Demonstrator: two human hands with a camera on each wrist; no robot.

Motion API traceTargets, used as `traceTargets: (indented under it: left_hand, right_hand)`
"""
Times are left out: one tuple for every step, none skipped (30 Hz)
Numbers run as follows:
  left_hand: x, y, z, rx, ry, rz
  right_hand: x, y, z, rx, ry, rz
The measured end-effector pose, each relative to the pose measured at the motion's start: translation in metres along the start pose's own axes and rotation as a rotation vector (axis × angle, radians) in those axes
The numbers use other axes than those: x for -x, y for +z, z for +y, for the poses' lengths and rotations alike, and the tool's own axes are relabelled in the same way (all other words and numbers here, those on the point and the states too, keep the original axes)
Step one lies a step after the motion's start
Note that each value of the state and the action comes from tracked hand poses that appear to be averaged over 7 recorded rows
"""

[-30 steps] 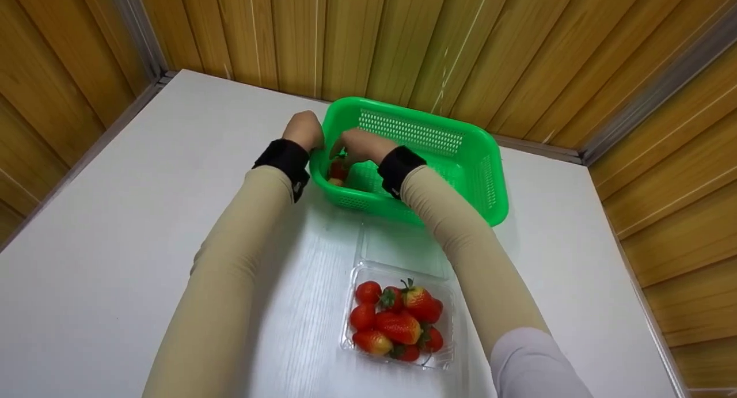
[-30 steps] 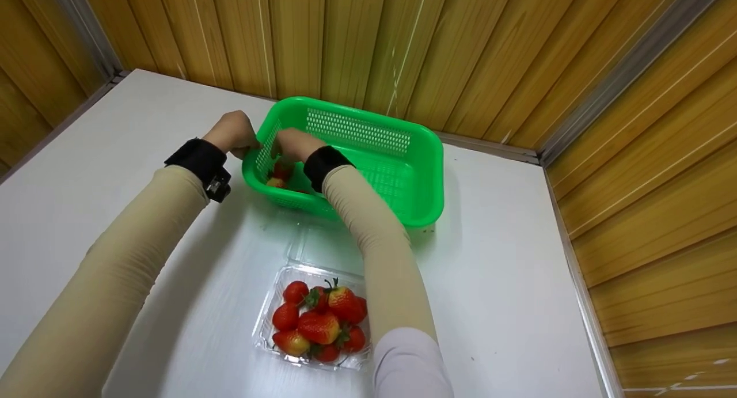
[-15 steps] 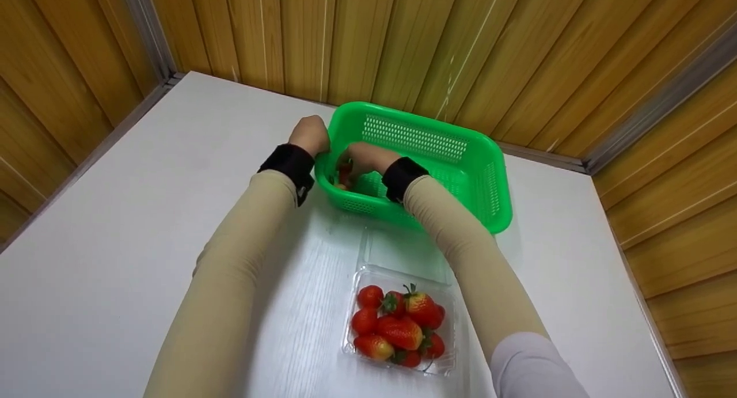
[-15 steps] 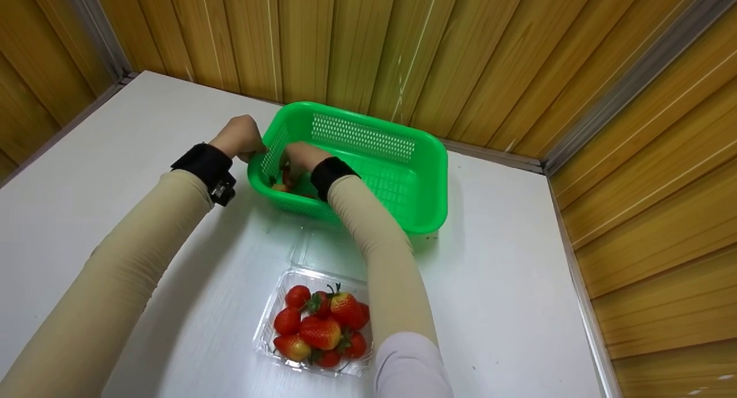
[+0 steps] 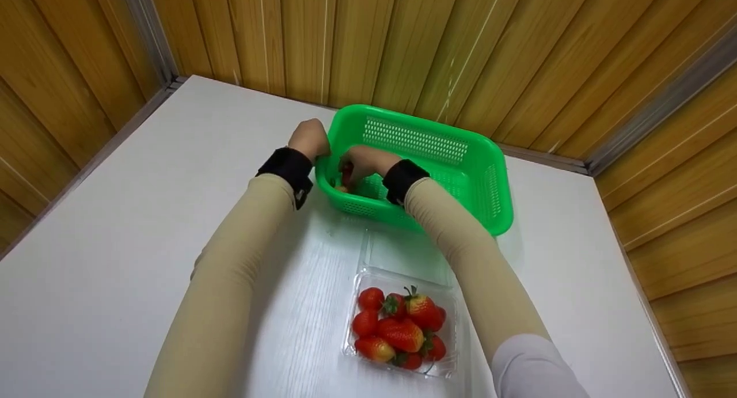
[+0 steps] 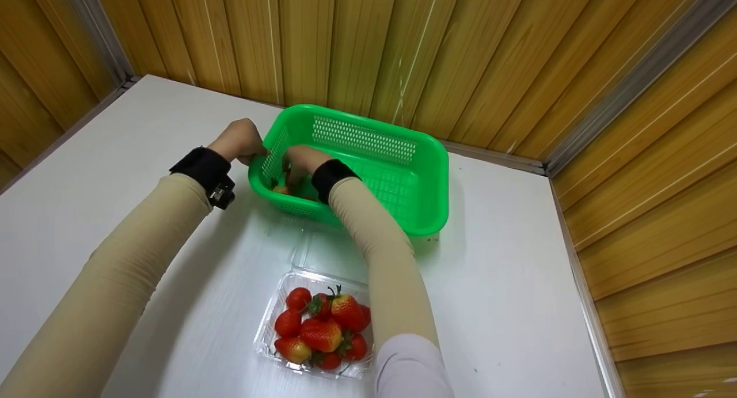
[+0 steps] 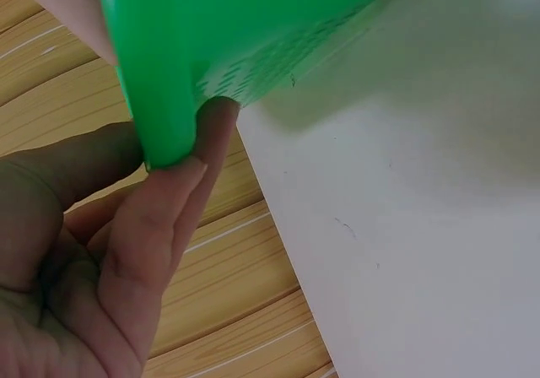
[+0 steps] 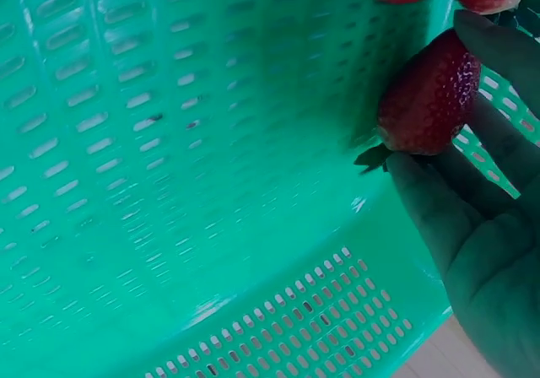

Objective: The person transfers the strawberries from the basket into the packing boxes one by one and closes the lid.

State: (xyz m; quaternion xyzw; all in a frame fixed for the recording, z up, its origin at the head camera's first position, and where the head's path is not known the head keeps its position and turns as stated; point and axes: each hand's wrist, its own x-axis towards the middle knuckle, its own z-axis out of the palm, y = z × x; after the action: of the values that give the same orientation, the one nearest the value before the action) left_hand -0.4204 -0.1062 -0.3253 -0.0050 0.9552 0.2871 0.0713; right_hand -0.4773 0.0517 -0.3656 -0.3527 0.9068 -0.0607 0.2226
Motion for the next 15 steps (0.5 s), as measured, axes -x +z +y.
traceTargets:
  left_hand:
    - [-0.001, 0.000, 0.000, -0.003, 0.002, 0.003]
    - [-0.001, -0.001, -0.001, -0.006, 0.006, 0.008]
    - [-0.002, -0.001, -0.001, -0.006, 0.008, 0.013]
    - [-0.002, -0.001, -0.001, -0.003, 0.011, 0.017]
    - [-0.003, 0.000, -0.001, -0.001, 0.016, 0.018]
    - [-0.003, 0.001, -0.001, 0.003, 0.021, 0.019]
    - [-0.004, 0.002, -0.001, 0.006, 0.024, 0.017]
    - [-0.004, 0.002, -0.001, 0.011, 0.030, 0.015]
    - [-0.005, 0.003, -0.001, 0.015, 0.034, 0.013]
    - [-0.005, 0.004, -0.001, 0.018, 0.039, 0.013]
    - [-0.006, 0.005, -0.002, 0.020, 0.044, 0.013]
    - [-0.006, 0.005, -0.003, 0.022, 0.049, 0.014]
    - [-0.007, 0.006, -0.003, 0.028, 0.053, 0.012]
    - [-0.008, 0.006, -0.004, 0.034, 0.056, 0.009]
    - [-0.008, 0.006, -0.005, 0.039, 0.060, 0.007]
  right_hand:
    - [0.000, -0.001, 0.000, 0.000, 0.003, 0.003]
    - [0.000, -0.002, 0.000, -0.001, 0.007, 0.003]
    - [0.001, -0.003, 0.000, 0.000, 0.009, 0.002]
    - [0.001, -0.004, 0.001, 0.001, 0.011, -0.001]
    - [0.002, -0.004, 0.001, 0.000, 0.016, -0.006]
    - [0.002, -0.004, 0.002, -0.005, 0.022, -0.011]
    - [0.004, -0.004, 0.003, -0.012, 0.032, -0.017]
    - [0.005, -0.004, 0.004, -0.017, 0.038, -0.019]
    - [0.006, -0.003, 0.006, -0.022, 0.044, -0.019]
    - [0.008, -0.003, 0.007, -0.028, 0.046, -0.016]
    - [0.010, -0.003, 0.008, -0.031, 0.046, -0.011]
    - [0.012, -0.003, 0.010, -0.035, 0.044, -0.004]
    - [0.014, -0.004, 0.012, -0.040, 0.042, 0.007]
    - [0.016, -0.005, 0.013, -0.045, 0.038, 0.017]
    - [0.019, -0.006, 0.014, -0.052, 0.035, 0.027]
